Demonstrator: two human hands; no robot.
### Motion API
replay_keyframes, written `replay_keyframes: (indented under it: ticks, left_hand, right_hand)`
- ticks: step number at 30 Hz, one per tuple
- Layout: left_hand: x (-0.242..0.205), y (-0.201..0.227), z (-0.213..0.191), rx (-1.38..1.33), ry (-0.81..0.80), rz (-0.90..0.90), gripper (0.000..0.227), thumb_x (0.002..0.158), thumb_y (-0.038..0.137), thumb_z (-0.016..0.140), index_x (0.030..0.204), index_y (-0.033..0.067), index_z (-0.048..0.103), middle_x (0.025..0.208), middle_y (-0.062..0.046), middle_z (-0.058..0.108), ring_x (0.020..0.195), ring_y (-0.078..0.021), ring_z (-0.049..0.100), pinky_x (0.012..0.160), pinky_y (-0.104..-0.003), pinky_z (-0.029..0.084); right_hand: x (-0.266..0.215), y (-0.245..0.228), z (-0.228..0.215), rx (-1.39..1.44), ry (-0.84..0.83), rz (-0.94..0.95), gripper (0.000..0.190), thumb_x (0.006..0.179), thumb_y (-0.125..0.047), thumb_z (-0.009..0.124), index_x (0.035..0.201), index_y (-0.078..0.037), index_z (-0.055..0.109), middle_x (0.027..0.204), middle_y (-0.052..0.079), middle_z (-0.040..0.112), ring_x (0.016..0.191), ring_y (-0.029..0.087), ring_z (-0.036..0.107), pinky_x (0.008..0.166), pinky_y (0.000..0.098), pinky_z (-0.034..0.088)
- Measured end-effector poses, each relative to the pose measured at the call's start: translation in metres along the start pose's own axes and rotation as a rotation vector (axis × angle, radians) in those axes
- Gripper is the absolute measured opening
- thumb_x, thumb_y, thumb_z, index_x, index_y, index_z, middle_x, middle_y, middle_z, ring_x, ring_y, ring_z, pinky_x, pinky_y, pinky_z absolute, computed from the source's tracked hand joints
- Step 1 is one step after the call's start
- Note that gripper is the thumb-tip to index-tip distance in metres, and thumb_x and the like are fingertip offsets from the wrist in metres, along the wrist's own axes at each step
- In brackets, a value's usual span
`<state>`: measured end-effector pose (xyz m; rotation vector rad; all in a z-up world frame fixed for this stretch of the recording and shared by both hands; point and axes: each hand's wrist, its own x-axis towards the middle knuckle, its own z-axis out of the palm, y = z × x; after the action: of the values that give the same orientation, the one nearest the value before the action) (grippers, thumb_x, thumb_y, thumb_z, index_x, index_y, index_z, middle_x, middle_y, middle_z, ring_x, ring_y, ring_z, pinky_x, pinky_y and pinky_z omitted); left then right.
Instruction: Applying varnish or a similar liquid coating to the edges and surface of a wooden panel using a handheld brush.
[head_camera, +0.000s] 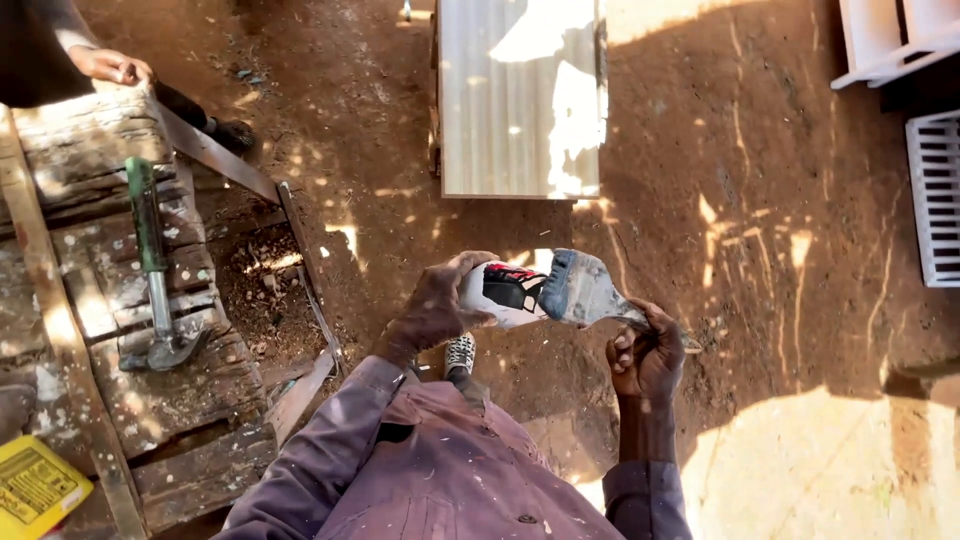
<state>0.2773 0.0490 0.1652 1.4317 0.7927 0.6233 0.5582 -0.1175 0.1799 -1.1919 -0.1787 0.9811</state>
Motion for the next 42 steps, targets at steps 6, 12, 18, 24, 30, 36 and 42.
replay_keyframes:
  ticks: [6, 12, 18, 24, 30, 36, 42]
  left_hand:
    - [0.000, -0.001, 0.002, 0.061, 0.080, 0.135, 0.076, 0.059, 0.004, 0.093, 0.130, 0.0063, 0.066, 0.115, -0.024, 0.070, 0.110, -0.0416, 0.069, 0.097, -0.048, 0.057]
    - [-0.003, -0.017, 0.009, 0.134, 0.105, 0.198, 0.075, 0.061, 0.007, 0.093, 0.130, 0.0050, 0.064, 0.117, -0.022, 0.070, 0.111, -0.0414, 0.069, 0.098, -0.049, 0.055]
    - [-0.013, -0.057, 0.027, 0.184, 0.192, 0.241, 0.074, 0.063, 0.014, 0.094, 0.129, 0.0066, 0.062, 0.116, -0.019, 0.072, 0.108, -0.0383, 0.071, 0.096, -0.046, 0.057]
    - [-0.007, -0.071, 0.048, 0.375, 0.196, 0.291, 0.076, 0.077, 0.019, 0.091, 0.136, 0.0023, 0.045, 0.126, -0.025, 0.066, 0.102, -0.0317, 0.075, 0.071, -0.030, 0.069]
    - [0.031, -0.155, 0.090, 0.228, 0.175, -0.128, 0.070, 0.074, 0.019, 0.083, 0.136, 0.0052, 0.056, 0.140, -0.019, 0.064, 0.119, -0.0275, 0.070, 0.097, -0.033, 0.060]
    - [0.091, -0.344, 0.136, 0.407, 0.098, -0.025, 0.076, 0.082, 0.067, 0.065, 0.119, 0.0002, 0.062, 0.121, -0.021, 0.065, 0.106, -0.0295, 0.069, 0.084, -0.042, 0.063]
    - [0.154, -0.572, 0.181, 0.539, 0.301, 0.326, 0.062, 0.082, 0.054, 0.065, 0.118, 0.0037, 0.065, 0.114, -0.015, 0.070, 0.107, -0.0321, 0.066, 0.094, -0.046, 0.054]
  right_hand:
    - [-0.034, 0.015, 0.003, -0.049, 0.071, -0.141, 0.039, 0.097, -0.026, 0.056, 0.121, 0.002, 0.070, 0.048, 0.020, 0.058, 0.028, 0.020, 0.049, 0.025, 0.0256, 0.040]
    - [-0.052, 0.043, -0.001, -0.210, 0.064, -0.146, 0.040, 0.100, -0.027, 0.054, 0.118, 0.006, 0.067, 0.050, 0.023, 0.060, 0.028, 0.021, 0.052, 0.026, 0.0292, 0.044]
    - [-0.056, 0.057, -0.044, -0.227, 0.064, -0.090, 0.043, 0.104, -0.028, 0.053, 0.124, 0.008, 0.066, 0.053, 0.023, 0.064, 0.031, 0.022, 0.057, 0.030, 0.0299, 0.049]
    - [-0.047, 0.046, -0.085, -0.159, -0.059, 0.023, 0.051, 0.105, -0.039, 0.056, 0.128, 0.006, 0.067, 0.063, 0.010, 0.072, 0.046, 0.015, 0.064, 0.038, 0.0264, 0.048]
    - [0.020, 0.125, -0.207, -0.035, 0.152, 0.047, 0.059, 0.103, -0.049, 0.062, 0.126, 0.005, 0.066, 0.073, 0.017, 0.075, 0.048, 0.019, 0.063, 0.043, 0.0332, 0.050]
    - [0.120, 0.201, -0.246, 0.313, 0.018, -0.106, 0.051, 0.107, -0.048, 0.062, 0.118, -0.001, 0.076, 0.070, 0.008, 0.071, 0.055, 0.016, 0.057, 0.049, 0.0284, 0.040]
    - [0.217, 0.282, -0.283, 0.345, 0.112, -0.125, 0.061, 0.096, -0.062, 0.068, 0.106, -0.003, 0.079, 0.063, 0.003, 0.060, 0.057, 0.013, 0.050, 0.053, 0.0259, 0.036]
